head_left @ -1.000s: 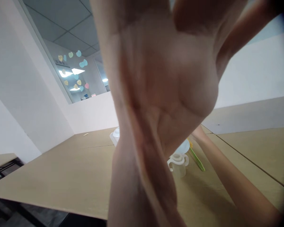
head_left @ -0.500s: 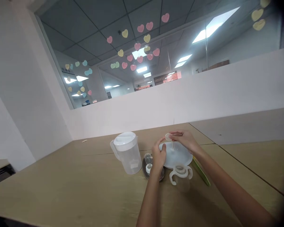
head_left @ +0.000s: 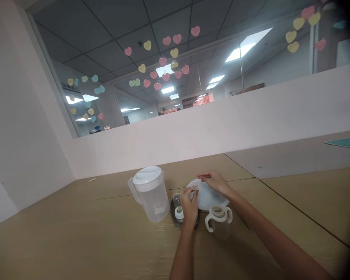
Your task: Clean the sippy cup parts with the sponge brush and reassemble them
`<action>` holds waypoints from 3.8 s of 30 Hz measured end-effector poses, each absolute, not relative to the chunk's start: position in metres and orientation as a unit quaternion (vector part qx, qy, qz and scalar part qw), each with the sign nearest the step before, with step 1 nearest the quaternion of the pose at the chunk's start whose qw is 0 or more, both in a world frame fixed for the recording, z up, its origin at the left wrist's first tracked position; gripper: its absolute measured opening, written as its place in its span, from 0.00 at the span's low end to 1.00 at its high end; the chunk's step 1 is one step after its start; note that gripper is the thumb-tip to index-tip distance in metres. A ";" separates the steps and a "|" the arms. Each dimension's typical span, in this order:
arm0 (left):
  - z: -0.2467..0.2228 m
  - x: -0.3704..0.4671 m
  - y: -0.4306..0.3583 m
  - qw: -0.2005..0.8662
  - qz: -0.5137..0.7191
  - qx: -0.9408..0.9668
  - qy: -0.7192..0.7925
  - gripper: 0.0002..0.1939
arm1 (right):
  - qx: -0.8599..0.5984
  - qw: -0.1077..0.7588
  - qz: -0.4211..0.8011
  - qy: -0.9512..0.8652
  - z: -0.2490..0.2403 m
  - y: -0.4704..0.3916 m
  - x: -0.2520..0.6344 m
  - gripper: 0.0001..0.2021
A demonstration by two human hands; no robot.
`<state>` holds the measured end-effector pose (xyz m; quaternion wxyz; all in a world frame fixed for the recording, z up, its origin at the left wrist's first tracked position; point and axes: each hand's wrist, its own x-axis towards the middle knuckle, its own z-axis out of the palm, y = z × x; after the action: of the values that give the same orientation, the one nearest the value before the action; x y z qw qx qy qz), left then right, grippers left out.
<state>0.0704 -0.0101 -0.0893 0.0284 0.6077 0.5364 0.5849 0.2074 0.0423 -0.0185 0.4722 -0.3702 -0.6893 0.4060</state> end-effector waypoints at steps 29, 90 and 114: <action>-0.100 0.079 -0.020 0.138 0.558 0.619 0.534 0.11 | -0.248 0.379 0.546 -0.704 0.000 0.017 0.217 0.06; -0.101 0.090 -0.025 0.121 0.627 0.588 0.496 0.11 | -0.345 0.357 0.049 -0.867 -0.020 -0.008 0.185 0.25; -0.112 0.088 -0.021 0.045 0.571 0.588 0.571 0.09 | -0.367 0.179 -0.121 -0.905 -0.014 -0.019 0.186 0.13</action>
<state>0.0883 -0.0206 -0.1116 0.0445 0.5880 0.5708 0.5714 0.1860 -0.0189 -0.0142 0.1788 -0.3667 -0.9049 -0.1214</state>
